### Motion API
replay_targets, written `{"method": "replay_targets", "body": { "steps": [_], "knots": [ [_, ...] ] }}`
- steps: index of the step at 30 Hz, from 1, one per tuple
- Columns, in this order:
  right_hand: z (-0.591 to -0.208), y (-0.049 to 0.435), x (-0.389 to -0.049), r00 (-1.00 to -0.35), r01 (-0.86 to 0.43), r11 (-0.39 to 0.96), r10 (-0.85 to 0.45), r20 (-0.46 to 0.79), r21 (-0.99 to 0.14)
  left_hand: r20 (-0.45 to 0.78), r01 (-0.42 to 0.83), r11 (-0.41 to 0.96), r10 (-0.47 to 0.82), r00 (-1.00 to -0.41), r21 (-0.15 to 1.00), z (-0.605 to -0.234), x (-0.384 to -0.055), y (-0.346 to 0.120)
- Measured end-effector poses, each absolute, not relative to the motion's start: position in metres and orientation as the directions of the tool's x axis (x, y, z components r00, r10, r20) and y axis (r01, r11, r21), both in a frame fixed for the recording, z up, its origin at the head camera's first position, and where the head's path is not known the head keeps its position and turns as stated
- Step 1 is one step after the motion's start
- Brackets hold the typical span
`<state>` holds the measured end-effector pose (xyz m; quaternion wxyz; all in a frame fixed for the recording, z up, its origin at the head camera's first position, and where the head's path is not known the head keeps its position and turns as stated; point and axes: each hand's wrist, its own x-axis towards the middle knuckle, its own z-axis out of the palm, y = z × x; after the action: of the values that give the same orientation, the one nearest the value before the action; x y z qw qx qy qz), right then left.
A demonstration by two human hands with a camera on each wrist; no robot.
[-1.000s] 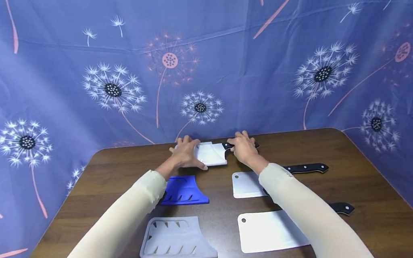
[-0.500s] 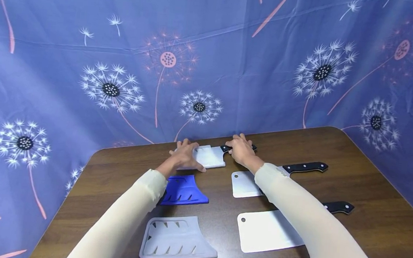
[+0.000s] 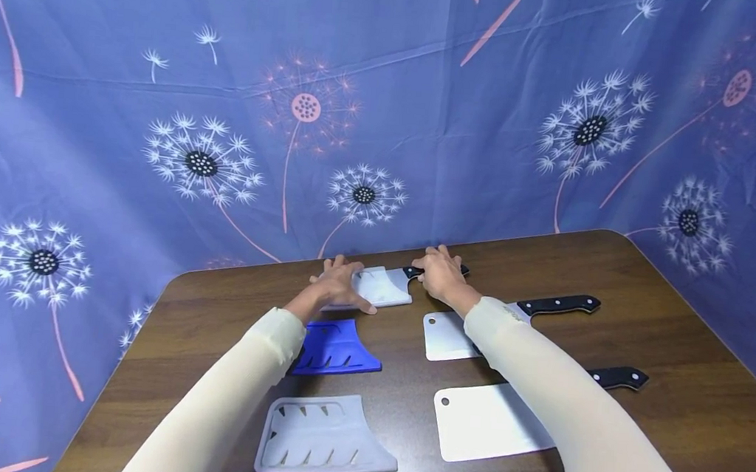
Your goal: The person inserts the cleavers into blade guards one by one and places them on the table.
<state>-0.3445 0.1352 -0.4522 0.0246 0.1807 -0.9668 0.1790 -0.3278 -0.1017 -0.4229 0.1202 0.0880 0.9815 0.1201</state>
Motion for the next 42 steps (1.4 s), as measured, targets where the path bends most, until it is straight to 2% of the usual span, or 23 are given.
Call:
{"method": "replay_targets", "body": {
  "steps": [9, 18, 27, 42],
  "knots": [
    [-0.449, 0.135, -0.344, -0.94, -0.337, 0.879, -0.33, 0.08, -0.337, -0.235, 0.145, 0.96, 0.201, -0.951, 0.238, -0.422, -0.326, -0.101],
    [-0.44, 0.148, -0.336, -0.923, -0.385, 0.858, -0.355, 0.151, -0.34, -0.189, 0.17, 0.953, 0.22, -0.957, 0.249, -0.413, -0.321, -0.107],
    [-0.427, 0.172, -0.315, -0.908, -0.415, 0.825, -0.354, 0.223, -0.383, -0.137, 0.22, 0.937, 0.264, -0.955, 0.27, -0.404, -0.308, -0.121],
    [-0.415, 0.221, -0.285, -0.926, -0.369, 0.834, -0.291, 0.242, -0.41, -0.108, 0.305, 0.908, 0.347, -0.932, 0.289, -0.398, -0.277, -0.136]
  ]
}}
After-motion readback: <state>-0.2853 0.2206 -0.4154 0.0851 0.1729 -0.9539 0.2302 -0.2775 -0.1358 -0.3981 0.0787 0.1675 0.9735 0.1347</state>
